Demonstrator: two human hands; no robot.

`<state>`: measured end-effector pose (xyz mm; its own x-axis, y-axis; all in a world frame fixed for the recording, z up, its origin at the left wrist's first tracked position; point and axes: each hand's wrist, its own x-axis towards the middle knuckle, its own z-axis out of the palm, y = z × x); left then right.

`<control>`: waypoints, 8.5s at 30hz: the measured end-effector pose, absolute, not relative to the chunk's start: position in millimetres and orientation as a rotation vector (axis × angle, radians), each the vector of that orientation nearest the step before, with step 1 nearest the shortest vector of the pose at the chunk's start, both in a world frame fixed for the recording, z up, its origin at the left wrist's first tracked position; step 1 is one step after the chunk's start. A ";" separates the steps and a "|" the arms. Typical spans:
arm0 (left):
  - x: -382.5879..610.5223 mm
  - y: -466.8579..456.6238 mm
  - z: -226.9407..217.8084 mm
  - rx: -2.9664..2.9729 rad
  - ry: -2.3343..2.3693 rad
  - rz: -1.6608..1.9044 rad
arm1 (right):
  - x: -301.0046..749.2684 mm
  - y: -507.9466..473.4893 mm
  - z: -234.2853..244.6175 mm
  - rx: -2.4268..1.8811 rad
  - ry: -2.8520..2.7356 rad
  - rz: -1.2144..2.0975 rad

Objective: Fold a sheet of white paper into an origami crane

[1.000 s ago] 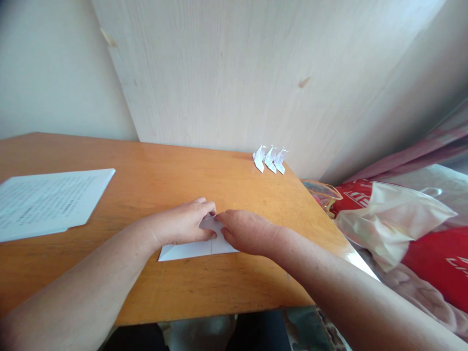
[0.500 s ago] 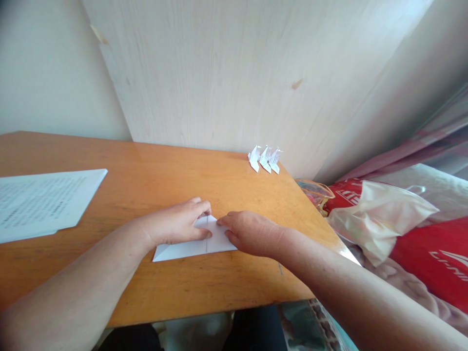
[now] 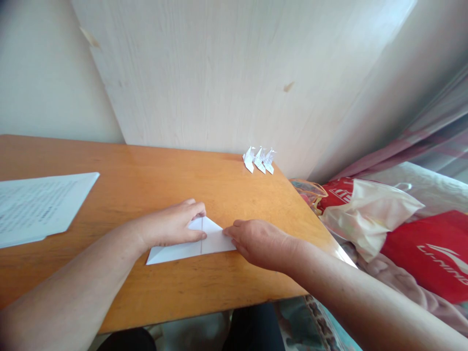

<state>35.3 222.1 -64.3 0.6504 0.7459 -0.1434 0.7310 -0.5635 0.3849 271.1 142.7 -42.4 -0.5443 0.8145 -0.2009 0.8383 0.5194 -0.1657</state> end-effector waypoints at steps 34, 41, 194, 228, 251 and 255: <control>34.4 226.3 -70.2 2.435 1.192 0.070 | 314.7 94.2 -53.3 1.543 2.635 -0.292; 33.4 225.3 -70.1 2.429 1.185 0.078 | 317.2 95.8 -50.7 1.622 2.686 -0.256; 33.3 235.9 -61.5 1.348 0.898 0.704 | 287.7 215.4 -74.0 2.361 1.631 -3.166; 30.8 235.1 -68.4 1.371 0.983 0.673 | 277.5 201.4 -78.7 1.675 2.208 -2.393; 31.4 239.5 -60.0 1.193 0.884 1.018 | 244.3 199.1 -91.2 1.774 1.942 -3.103; 32.1 238.5 -57.6 1.142 0.894 1.028 | 247.4 201.2 -94.0 1.810 1.972 -3.096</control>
<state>32.1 238.5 -57.6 0.2917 0.9555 -0.0441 -0.1763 0.0990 0.9793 247.4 201.2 -94.0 -0.2713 0.9528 -0.1364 -0.2793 -0.2136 -0.9362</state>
